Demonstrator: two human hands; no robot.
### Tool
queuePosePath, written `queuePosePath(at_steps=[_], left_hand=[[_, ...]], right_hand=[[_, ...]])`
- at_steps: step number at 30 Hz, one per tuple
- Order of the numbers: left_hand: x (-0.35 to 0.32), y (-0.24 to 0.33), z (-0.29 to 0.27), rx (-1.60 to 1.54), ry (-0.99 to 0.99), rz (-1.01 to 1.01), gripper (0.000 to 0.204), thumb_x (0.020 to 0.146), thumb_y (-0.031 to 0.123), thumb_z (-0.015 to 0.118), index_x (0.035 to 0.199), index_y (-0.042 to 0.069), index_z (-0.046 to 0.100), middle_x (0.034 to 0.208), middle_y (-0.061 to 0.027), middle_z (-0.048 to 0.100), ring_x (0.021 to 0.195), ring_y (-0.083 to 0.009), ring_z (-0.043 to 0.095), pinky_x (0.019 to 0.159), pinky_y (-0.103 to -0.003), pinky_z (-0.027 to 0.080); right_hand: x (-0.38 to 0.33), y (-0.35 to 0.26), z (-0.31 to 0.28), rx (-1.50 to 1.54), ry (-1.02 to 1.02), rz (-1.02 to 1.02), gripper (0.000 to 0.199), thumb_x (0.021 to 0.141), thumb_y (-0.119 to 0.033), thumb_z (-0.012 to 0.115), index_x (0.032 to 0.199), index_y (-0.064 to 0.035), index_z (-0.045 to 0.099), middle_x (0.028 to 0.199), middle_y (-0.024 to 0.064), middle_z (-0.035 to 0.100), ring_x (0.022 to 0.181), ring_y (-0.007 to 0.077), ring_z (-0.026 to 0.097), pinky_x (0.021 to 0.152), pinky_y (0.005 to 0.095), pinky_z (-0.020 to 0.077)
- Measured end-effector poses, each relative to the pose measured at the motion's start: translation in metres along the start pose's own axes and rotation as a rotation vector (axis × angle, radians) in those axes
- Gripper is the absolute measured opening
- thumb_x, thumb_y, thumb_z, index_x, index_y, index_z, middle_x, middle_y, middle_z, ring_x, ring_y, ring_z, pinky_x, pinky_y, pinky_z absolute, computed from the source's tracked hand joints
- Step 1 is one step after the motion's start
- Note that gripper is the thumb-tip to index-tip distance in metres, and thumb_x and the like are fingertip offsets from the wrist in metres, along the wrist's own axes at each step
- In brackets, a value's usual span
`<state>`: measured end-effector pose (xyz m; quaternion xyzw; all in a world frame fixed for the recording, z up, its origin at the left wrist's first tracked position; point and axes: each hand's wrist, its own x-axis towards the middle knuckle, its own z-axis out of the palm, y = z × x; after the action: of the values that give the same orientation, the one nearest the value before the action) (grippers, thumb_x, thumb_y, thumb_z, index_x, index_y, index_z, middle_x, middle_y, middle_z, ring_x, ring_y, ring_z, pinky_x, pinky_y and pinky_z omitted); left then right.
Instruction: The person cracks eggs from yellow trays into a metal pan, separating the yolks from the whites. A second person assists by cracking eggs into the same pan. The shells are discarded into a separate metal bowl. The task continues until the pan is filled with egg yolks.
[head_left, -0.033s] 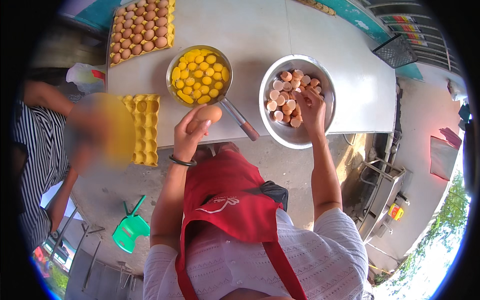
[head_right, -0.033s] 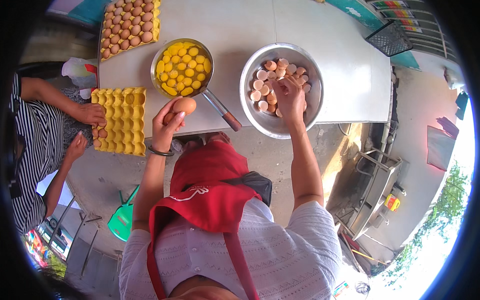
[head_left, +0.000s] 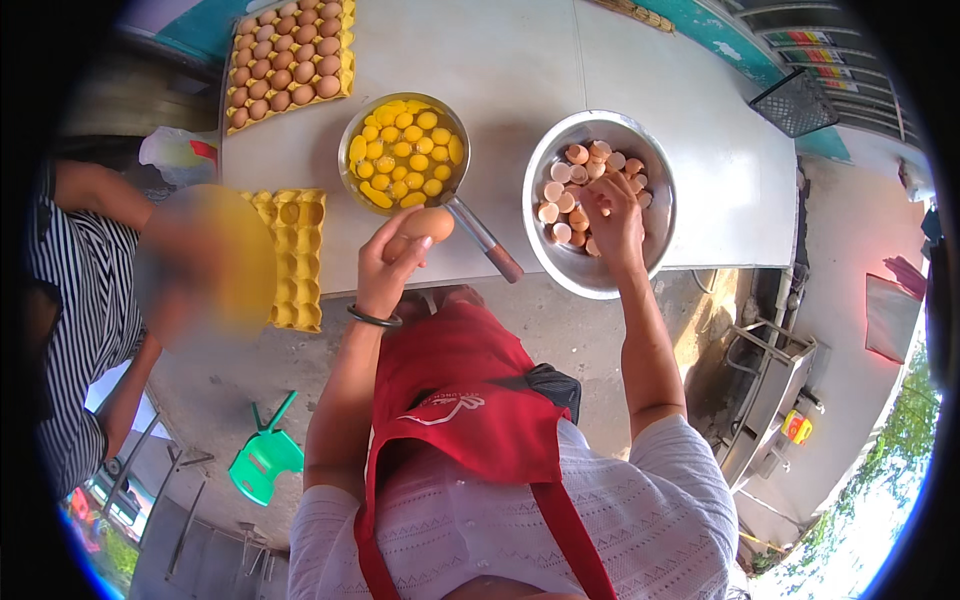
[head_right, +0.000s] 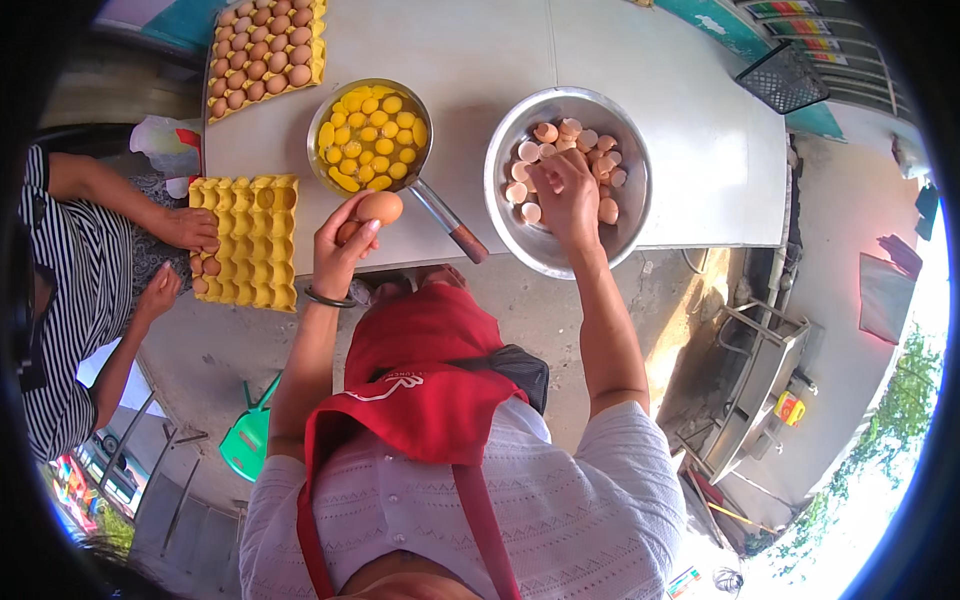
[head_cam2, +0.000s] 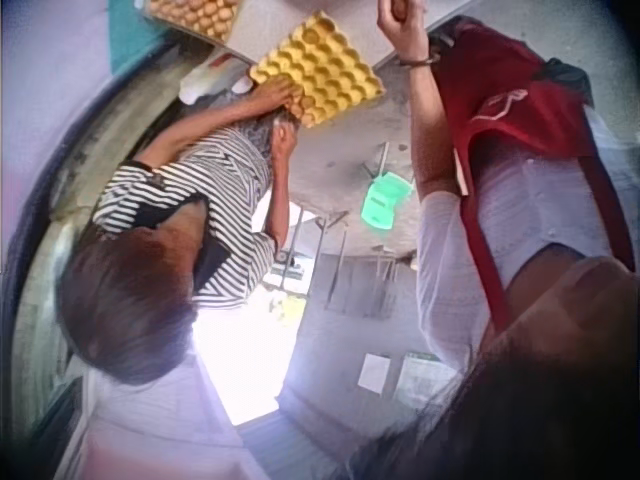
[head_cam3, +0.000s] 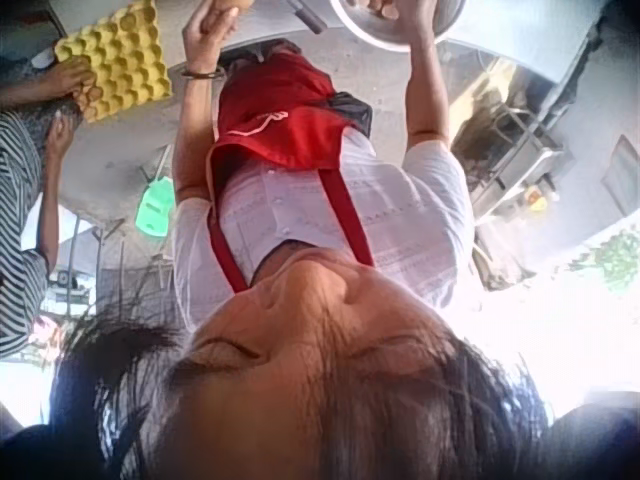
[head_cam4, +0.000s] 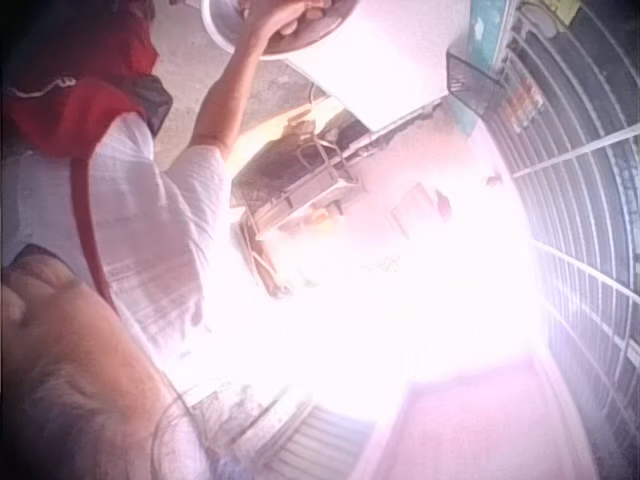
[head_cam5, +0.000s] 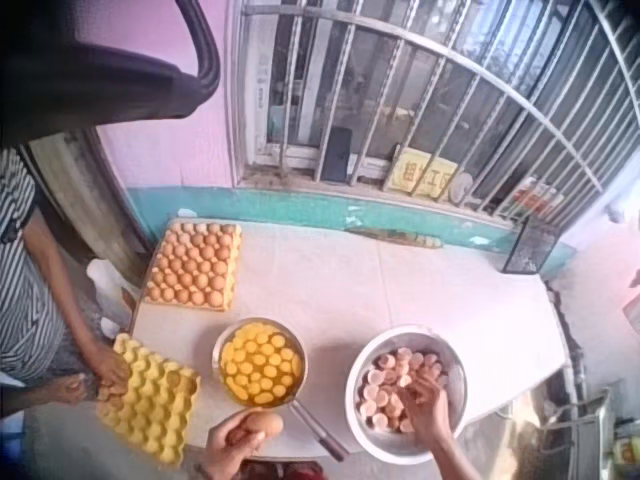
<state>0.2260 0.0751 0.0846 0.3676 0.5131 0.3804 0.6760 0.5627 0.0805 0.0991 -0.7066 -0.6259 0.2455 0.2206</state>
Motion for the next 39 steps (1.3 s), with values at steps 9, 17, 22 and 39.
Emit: queuePosePath(at_steps=[9,17,22,39], left_hand=[[0.034,0.008,0.021,0.236,0.004,0.219,0.043,0.084,0.011,0.073,0.124,0.000,0.061,0.110,-0.0104,0.069,0.102,-0.0160,0.064,0.090,-0.030,0.051],[0.070,0.021,0.015,0.649,0.075,0.507,0.043,0.080,0.005,0.071,0.121,0.003,0.062,0.114,-0.0132,0.069,0.104,-0.0242,0.068,0.089,-0.033,0.053],[0.082,0.018,0.011,0.769,0.147,0.569,0.045,0.077,0.004,0.071,0.121,0.007,0.063,0.109,-0.0129,0.069,0.099,-0.0287,0.068,0.085,-0.035,0.054],[0.091,0.022,-0.006,0.943,0.251,0.761,0.046,0.073,0.007,0.073,0.118,0.015,0.065,0.100,-0.0065,0.069,0.088,-0.0278,0.067,0.073,-0.038,0.055]], right_hand=[[0.016,-0.103,0.061,0.571,-0.420,-0.184,0.056,0.086,-0.007,0.072,0.137,-0.0025,0.050,0.118,0.0141,0.061,0.102,0.0236,0.066,0.088,0.0338,0.0551],[0.058,-0.102,0.089,0.574,-0.314,-0.198,0.046,0.079,-0.008,0.072,0.121,0.0007,0.056,0.104,0.0169,0.067,0.085,0.0264,0.071,0.077,0.0347,0.0573],[0.071,-0.108,0.101,0.530,-0.336,-0.142,0.049,0.077,-0.008,0.071,0.122,-0.0014,0.052,0.108,0.0179,0.064,0.089,0.0306,0.070,0.078,0.0374,0.0573],[0.091,-0.107,0.121,0.376,-0.204,-0.290,0.043,0.074,0.006,0.061,0.115,-0.0059,0.056,0.109,0.0143,0.057,0.097,0.0345,0.063,0.081,0.0414,0.0552]])
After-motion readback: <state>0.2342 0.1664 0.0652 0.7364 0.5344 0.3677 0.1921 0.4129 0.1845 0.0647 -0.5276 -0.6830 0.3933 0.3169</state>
